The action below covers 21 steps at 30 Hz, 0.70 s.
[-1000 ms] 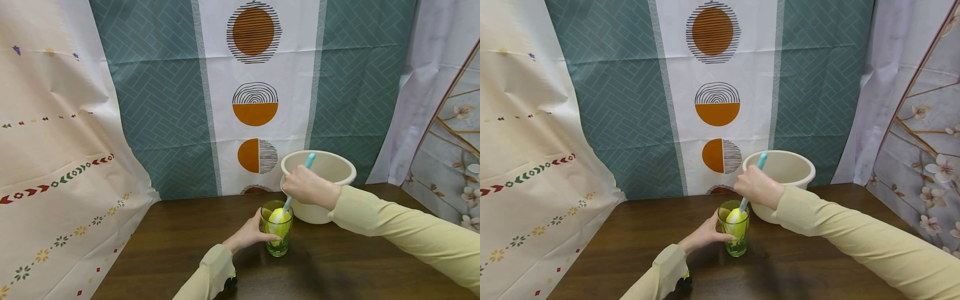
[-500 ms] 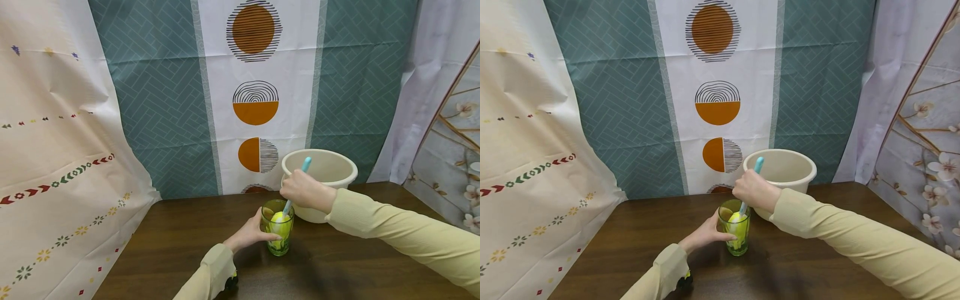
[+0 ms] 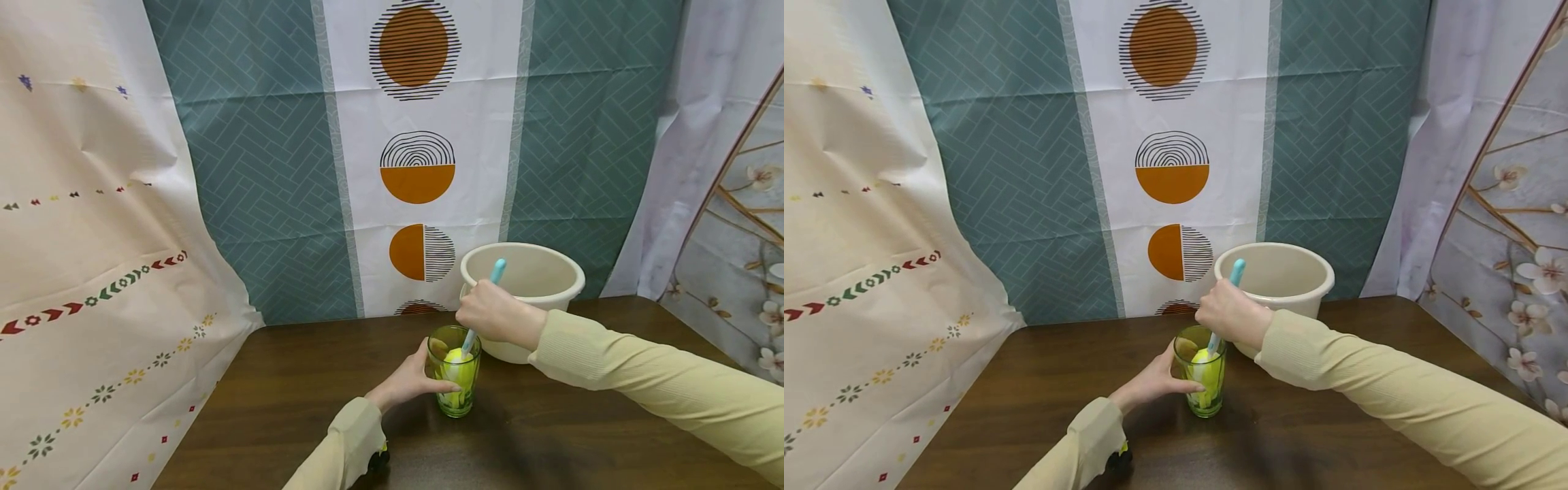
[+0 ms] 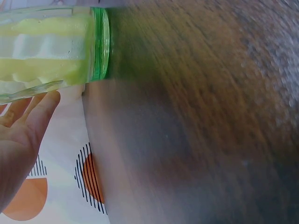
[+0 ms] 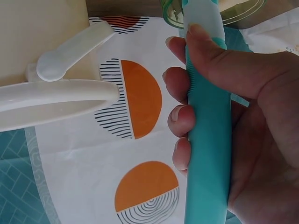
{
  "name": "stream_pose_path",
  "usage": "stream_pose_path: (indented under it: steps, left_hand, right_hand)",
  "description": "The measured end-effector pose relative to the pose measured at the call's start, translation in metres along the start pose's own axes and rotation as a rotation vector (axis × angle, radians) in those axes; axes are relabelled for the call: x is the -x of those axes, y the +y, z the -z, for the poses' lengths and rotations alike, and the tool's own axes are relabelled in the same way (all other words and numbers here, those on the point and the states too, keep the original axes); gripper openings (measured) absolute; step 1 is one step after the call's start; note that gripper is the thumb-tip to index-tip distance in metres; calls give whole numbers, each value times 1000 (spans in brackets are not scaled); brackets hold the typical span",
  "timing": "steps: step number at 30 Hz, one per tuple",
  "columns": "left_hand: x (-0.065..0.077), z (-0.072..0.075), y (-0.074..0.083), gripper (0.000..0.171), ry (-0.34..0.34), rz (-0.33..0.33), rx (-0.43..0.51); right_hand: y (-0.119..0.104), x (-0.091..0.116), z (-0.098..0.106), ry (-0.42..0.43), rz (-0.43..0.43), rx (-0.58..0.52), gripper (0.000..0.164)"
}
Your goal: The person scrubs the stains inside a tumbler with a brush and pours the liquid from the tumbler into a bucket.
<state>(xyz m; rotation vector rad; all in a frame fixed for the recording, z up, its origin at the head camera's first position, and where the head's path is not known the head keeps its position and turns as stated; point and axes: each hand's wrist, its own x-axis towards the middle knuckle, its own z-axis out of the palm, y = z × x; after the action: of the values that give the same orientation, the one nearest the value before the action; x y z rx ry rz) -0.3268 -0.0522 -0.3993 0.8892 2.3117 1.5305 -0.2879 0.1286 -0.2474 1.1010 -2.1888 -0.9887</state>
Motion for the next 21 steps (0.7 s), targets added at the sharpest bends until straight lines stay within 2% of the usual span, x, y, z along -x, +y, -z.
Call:
stream_pose_path:
  steps: [5, 14, 21]
  left_hand:
    - [0, 0, 0, 68, 2, 3, -2]
    - [1, 0, 1, 64, 0, -5, -25]
    - [0, 0, -1, 63, -3, -18, -29]
  right_hand:
    - [-1, 0, -1, -13, 1, 3, 21]
    - [1, 4, -2, 42, 20, -11, 21]
    - [4, 5, 1, 36, 33, -29, 21]
